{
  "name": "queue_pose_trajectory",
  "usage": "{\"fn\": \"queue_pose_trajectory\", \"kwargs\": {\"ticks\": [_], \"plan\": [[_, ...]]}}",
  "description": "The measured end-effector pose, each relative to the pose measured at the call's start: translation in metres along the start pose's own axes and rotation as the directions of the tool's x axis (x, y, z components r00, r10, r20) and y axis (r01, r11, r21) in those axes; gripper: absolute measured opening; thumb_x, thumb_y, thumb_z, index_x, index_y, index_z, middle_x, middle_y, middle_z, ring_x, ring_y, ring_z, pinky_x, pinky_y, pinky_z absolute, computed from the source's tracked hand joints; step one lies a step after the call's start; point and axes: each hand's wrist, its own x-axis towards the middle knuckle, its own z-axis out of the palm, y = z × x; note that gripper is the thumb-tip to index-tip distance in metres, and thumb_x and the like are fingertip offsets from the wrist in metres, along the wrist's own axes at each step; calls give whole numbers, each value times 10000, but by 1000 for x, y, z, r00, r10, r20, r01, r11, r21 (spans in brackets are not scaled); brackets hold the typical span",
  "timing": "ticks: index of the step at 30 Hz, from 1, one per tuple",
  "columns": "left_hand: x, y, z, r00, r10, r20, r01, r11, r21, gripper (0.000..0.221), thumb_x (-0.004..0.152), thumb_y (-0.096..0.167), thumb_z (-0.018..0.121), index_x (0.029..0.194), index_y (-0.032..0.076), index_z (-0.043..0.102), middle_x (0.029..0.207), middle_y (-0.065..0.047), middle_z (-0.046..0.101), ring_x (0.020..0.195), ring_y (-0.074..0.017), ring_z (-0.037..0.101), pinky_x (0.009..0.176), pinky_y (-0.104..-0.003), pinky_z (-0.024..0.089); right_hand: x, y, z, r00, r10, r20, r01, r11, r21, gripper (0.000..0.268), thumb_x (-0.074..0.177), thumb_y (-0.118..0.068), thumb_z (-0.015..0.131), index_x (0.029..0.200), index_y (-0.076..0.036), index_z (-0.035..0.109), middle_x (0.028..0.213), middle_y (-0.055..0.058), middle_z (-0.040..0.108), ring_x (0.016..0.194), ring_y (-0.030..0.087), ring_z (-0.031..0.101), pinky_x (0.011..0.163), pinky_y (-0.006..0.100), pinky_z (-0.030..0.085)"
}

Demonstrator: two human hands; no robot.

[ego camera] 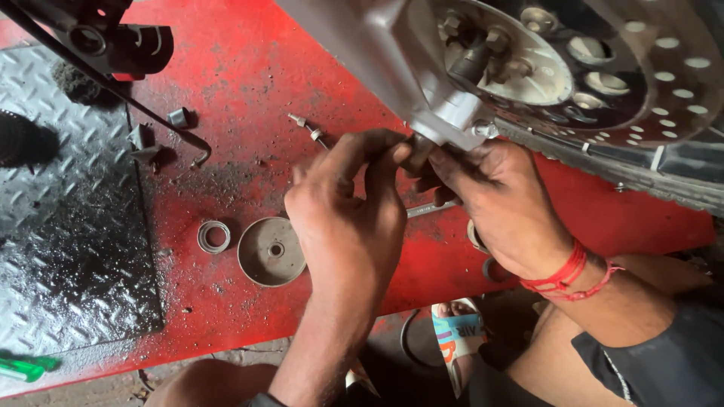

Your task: Using sandpaper and a hammer to adjust or repair a motorcycle wheel assembly component.

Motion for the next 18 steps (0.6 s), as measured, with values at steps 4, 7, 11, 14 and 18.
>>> {"fn": "queue_pose_trajectory", "kwargs": {"ticks": [4,7,11,14,18], "plan": [[-11,1,1,996,-84,12,84,995,-61,105,954,24,727,994,120,736,856,-16,742,720,-181,668,782,-297,472,-3,0,-6,998,-46,42,44,998,36,208,1025,-16,585,1201,9,694,1080,52,742,958,111,675,838,263,552],[-16,3,3,996,-92,4,92,994,-54,127,948,11,719,1001,126,738,850,-15,737,707,-188,657,764,-296,469,-8,-2,-11,998,15,66,-22,995,102,229,994,-2,607,1203,8,700,1094,51,742,962,115,674,872,271,559],[-22,0,4,998,62,-28,-61,997,40,179,940,5,709,1063,132,732,964,-26,753,807,-224,661,843,-318,497,-11,-2,-14,998,64,25,-66,995,73,205,995,-22,615,1169,27,713,1020,76,742,925,150,702,841,301,578],[-18,-1,7,996,76,-41,-75,997,25,137,965,27,722,1057,128,717,955,-25,747,832,-208,697,848,-330,500,-23,-16,-16,999,52,-5,-50,986,160,209,1005,-26,614,1166,66,711,1059,89,752,946,155,694,865,300,561],[-9,0,6,989,-138,56,138,990,0,61,954,79,750,959,140,740,866,-19,769,693,-195,700,738,-318,499,-42,-20,-11,996,14,-83,-8,997,71,237,1037,-46,610,1205,70,729,1009,107,740,913,153,693,792,282,543]]}}
